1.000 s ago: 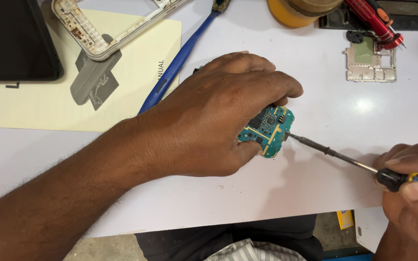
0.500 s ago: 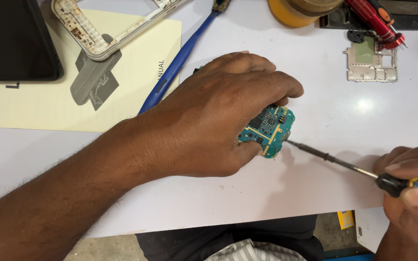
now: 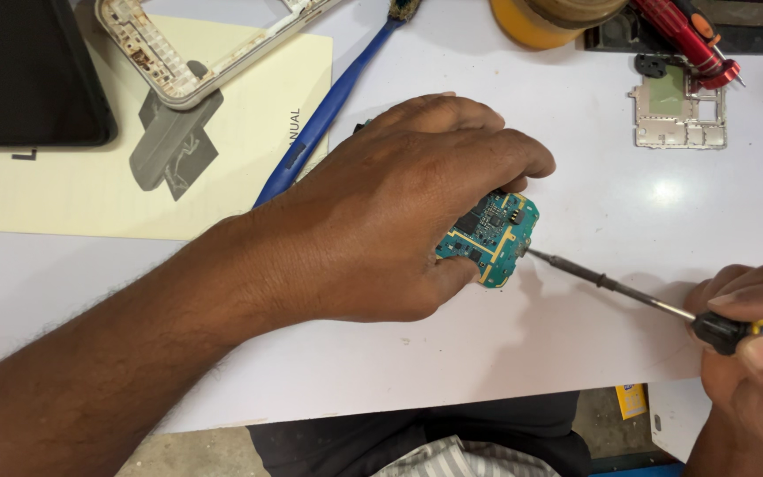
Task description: The person solders a disassembled phone motherboard on a cluttered repair workbench. They clean the soldering iron tip with a brush, hold the board steady with one hand, feed solder wire from a green spool to the iron tip, apply solder to points on the board, and later dip a small screwdriver into a flux jar.
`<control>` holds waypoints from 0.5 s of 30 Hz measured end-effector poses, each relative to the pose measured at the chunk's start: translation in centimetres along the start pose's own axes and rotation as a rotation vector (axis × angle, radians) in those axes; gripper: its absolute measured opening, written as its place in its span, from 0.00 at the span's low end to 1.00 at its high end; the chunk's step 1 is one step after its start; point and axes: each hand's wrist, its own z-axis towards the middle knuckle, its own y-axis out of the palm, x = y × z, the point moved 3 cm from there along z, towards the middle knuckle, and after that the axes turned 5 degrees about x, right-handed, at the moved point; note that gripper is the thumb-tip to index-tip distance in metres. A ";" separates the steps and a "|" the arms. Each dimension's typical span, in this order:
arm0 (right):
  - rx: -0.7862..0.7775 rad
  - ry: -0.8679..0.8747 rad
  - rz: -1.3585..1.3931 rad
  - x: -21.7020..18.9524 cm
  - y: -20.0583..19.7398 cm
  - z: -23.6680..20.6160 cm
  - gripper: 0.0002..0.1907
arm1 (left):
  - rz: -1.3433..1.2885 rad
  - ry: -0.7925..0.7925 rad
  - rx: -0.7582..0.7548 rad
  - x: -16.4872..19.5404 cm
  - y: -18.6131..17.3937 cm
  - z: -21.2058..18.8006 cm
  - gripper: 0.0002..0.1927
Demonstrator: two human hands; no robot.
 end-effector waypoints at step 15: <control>0.019 0.026 -0.005 0.0 0.0 0.1 0.13 | -0.015 0.012 0.013 -0.1 0.1 0.0 0.34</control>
